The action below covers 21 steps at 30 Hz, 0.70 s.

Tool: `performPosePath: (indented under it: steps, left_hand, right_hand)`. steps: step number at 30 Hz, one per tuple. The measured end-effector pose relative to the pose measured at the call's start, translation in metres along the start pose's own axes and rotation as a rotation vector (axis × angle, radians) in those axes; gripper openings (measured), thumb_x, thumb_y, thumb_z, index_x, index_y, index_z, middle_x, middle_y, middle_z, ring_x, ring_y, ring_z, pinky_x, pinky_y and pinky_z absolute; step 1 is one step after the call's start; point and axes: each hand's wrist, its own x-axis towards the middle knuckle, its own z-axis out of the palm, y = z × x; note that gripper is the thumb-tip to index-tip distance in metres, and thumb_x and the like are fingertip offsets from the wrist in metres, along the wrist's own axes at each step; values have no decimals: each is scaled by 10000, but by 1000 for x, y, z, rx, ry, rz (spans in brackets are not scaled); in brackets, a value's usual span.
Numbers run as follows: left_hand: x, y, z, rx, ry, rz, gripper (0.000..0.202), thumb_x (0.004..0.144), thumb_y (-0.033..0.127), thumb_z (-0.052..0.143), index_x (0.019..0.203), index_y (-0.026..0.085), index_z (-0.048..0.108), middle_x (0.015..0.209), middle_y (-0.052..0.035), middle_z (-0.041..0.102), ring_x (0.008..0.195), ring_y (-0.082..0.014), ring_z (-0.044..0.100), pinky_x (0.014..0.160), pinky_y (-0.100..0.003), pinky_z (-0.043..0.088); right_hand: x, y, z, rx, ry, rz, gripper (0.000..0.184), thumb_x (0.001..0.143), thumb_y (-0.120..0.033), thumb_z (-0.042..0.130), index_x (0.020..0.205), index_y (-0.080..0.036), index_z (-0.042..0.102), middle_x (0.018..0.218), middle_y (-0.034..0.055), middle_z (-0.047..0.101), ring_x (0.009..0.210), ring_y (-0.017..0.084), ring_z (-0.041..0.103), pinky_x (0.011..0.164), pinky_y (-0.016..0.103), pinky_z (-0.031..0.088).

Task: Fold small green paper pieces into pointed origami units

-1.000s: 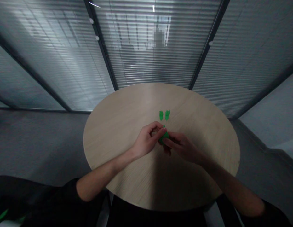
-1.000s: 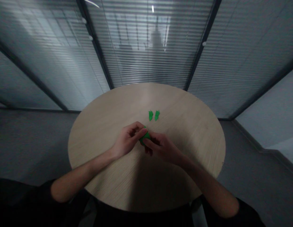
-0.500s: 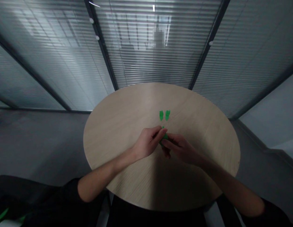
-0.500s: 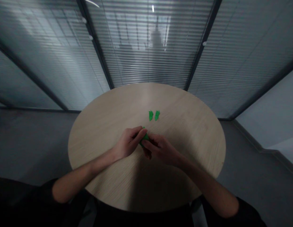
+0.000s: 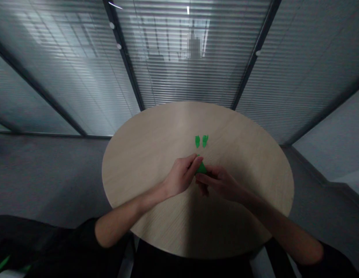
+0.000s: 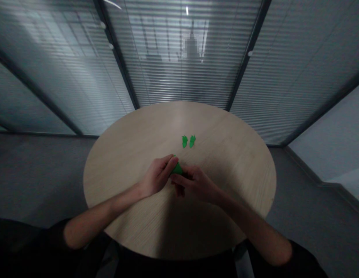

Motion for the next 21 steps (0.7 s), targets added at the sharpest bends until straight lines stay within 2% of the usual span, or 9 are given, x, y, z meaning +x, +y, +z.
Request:
performPosePath:
  steps: [4,8,10,13,16,18,21]
  left_hand:
    - [1,-1,0,-62,28,2,518,1052,563,421,698,192,495,609,17,496,553,-114,443,513,-240,336]
    - [4,-2,2,-318,40,-106,569,1033,652,373,709,196,475,580,38,453,483,-93,411,456,-227,334]
    - [7,-1,2,-427,9,-174,524,1028,639,403,771,193,502,610,31,501,479,-96,459,449,-222,374]
    - [9,1,1,-537,-93,-217,400,981,567,567,945,169,593,765,-20,636,628,-137,618,550,-239,494]
    - [11,4,-1,-632,-164,-176,357,960,500,635,1058,157,641,894,-60,700,817,-183,697,767,-300,561]
    - [11,4,-1,-635,-152,-155,334,956,477,655,1041,154,658,919,-63,711,858,-183,697,848,-314,546]
    - [10,3,-2,-588,-104,-168,312,919,457,715,917,149,662,862,-40,690,809,-156,661,802,-278,515]
  right_hand:
    - [0,-1,-1,58,-7,8,478,975,-585,604,751,-162,621,631,8,635,544,108,584,542,235,461]
    - [0,-1,-4,326,-36,108,511,986,-656,523,811,-181,594,613,-3,622,522,130,598,549,263,532]
    - [0,-1,-7,470,-62,167,473,994,-645,510,821,-206,550,590,-29,599,466,120,551,538,270,557]
    - [2,-2,-11,614,-129,204,445,1011,-616,484,783,-233,479,534,-59,546,403,103,463,484,237,538]
    - [3,-2,-15,718,-217,224,427,1021,-581,481,770,-235,467,509,-65,523,390,95,429,475,213,525]
    - [3,-1,-17,750,-258,244,410,1015,-565,499,775,-233,476,517,-64,533,389,92,430,485,215,534]
    - [0,1,-15,696,-265,269,401,1003,-566,505,805,-218,534,538,-46,569,402,99,481,482,224,540]
